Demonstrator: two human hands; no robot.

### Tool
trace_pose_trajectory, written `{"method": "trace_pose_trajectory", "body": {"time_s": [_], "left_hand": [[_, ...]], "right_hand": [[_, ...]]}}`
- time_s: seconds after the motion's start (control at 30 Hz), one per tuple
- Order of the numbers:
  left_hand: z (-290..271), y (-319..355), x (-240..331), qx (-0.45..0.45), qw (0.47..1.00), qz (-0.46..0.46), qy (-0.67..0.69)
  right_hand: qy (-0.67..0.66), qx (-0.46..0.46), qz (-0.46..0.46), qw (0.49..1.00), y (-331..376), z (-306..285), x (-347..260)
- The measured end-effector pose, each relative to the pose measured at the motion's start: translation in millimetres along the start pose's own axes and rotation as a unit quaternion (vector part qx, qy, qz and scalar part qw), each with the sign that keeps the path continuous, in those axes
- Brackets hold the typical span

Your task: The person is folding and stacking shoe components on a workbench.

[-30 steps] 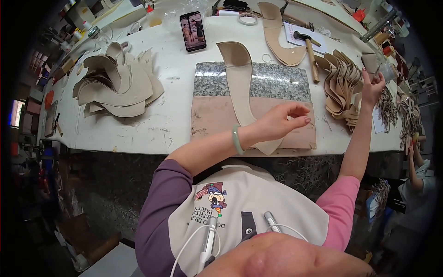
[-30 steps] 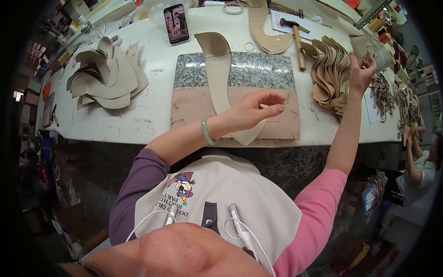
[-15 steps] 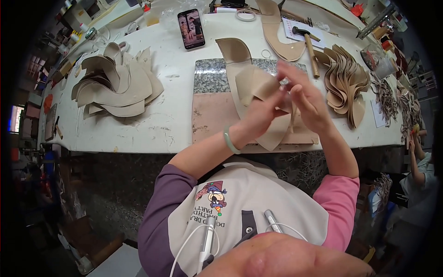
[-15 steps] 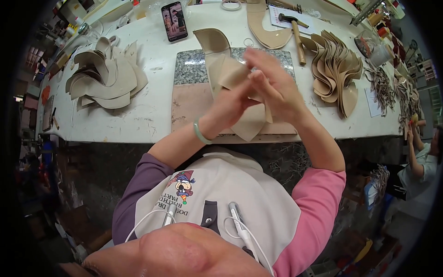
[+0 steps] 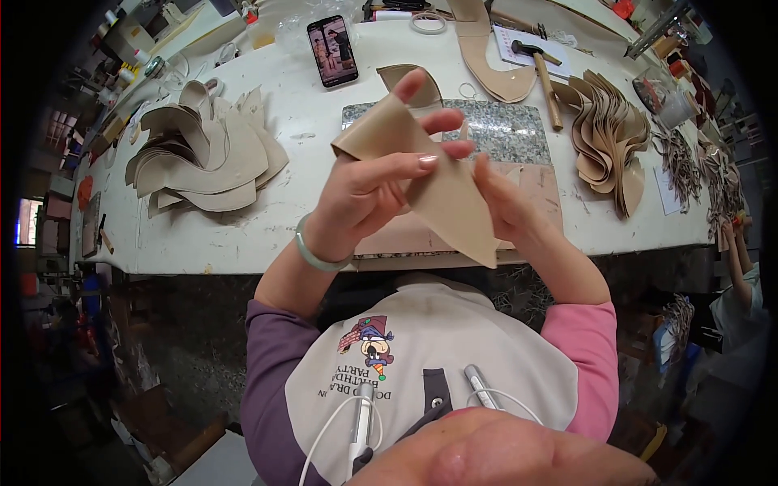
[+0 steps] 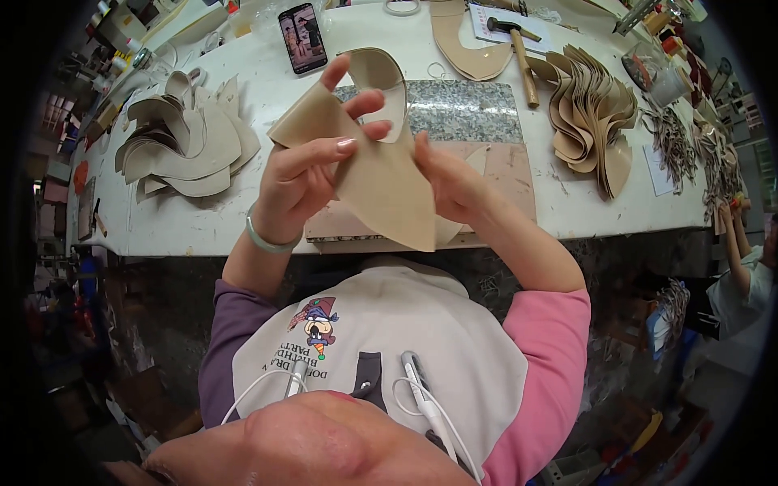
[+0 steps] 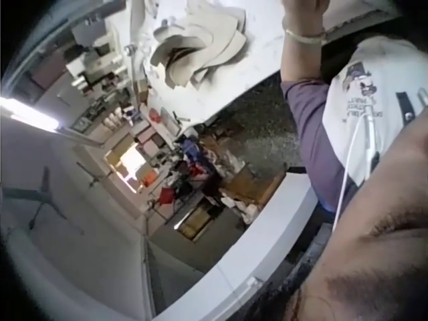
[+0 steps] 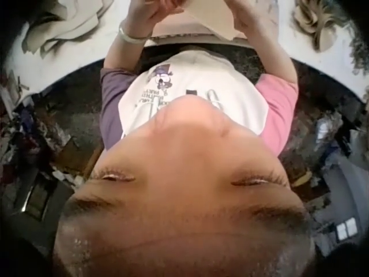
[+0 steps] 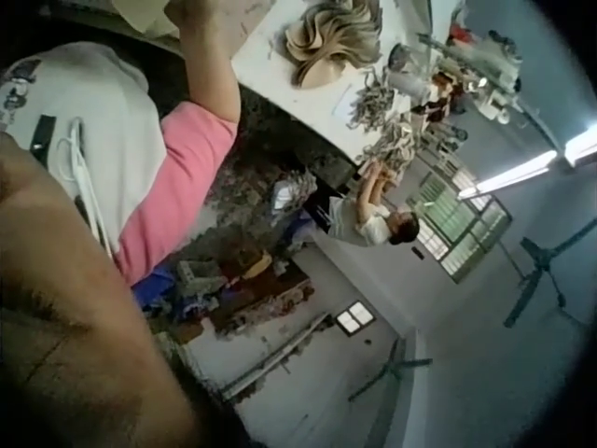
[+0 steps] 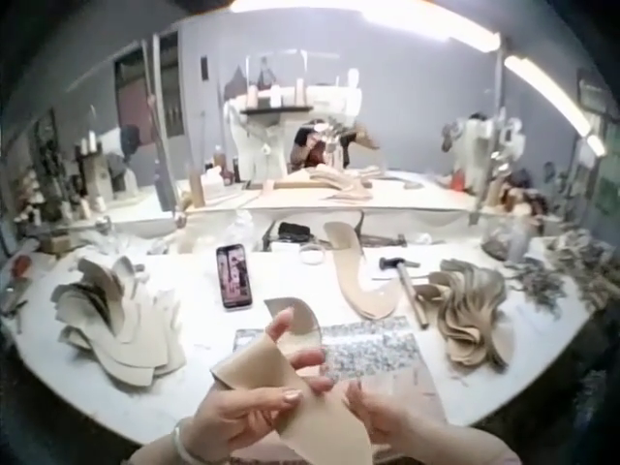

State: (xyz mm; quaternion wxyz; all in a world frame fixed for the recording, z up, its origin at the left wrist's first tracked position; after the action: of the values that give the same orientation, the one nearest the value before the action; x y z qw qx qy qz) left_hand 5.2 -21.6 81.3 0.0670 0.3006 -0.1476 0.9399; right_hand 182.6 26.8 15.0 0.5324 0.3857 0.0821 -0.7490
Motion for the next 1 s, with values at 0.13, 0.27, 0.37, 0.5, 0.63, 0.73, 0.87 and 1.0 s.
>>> {"method": "trace_pose_trajectory", "body": {"time_s": [0.13,0.27,0.37,0.5,0.63,0.73,0.87,1.0], "left_hand": [[-5,16,9,0.021,1.0,-0.006,-0.008],[-4,28,16,0.036,0.999,0.004,-0.038],[-21,19,26,0.065,0.992,0.004,-0.109],[-26,-11,42,0.054,0.96,-0.03,-0.274],[-33,-15,13,0.026,0.895,-0.106,-0.431],[-40,-22,-12,0.023,0.818,-0.156,-0.553],[-74,-18,-46,0.015,0.823,-0.169,-0.542],[-72,-12,-57,0.007,0.776,-0.179,-0.605]], "right_hand": [[-0.001,0.041,0.062,0.997,-4,0,10],[-0.071,-0.094,0.004,0.993,-4,-6,10],[0.008,0.007,-0.081,0.997,1,4,-15],[0.082,0.185,-0.229,0.952,7,10,-51],[0.264,0.192,-0.211,0.922,39,-22,-40],[0.387,0.257,-0.109,0.879,55,-41,-22],[0.384,0.293,-0.092,0.871,62,-59,11],[0.424,0.313,-0.108,0.843,66,-62,25]]}}
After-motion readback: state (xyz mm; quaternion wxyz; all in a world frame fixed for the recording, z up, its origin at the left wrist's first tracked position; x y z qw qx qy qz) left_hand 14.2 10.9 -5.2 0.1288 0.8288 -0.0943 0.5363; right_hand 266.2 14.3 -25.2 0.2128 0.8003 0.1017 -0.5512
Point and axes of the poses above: each hand's wrist, its own y-axis away from the middle knuckle, its own z-axis out of the palm, x = y × z, the point moved 1 cm from there along -y, towards the middle knuckle, and after that the axes turned 3 degrees about y, right-handed, at the moved point
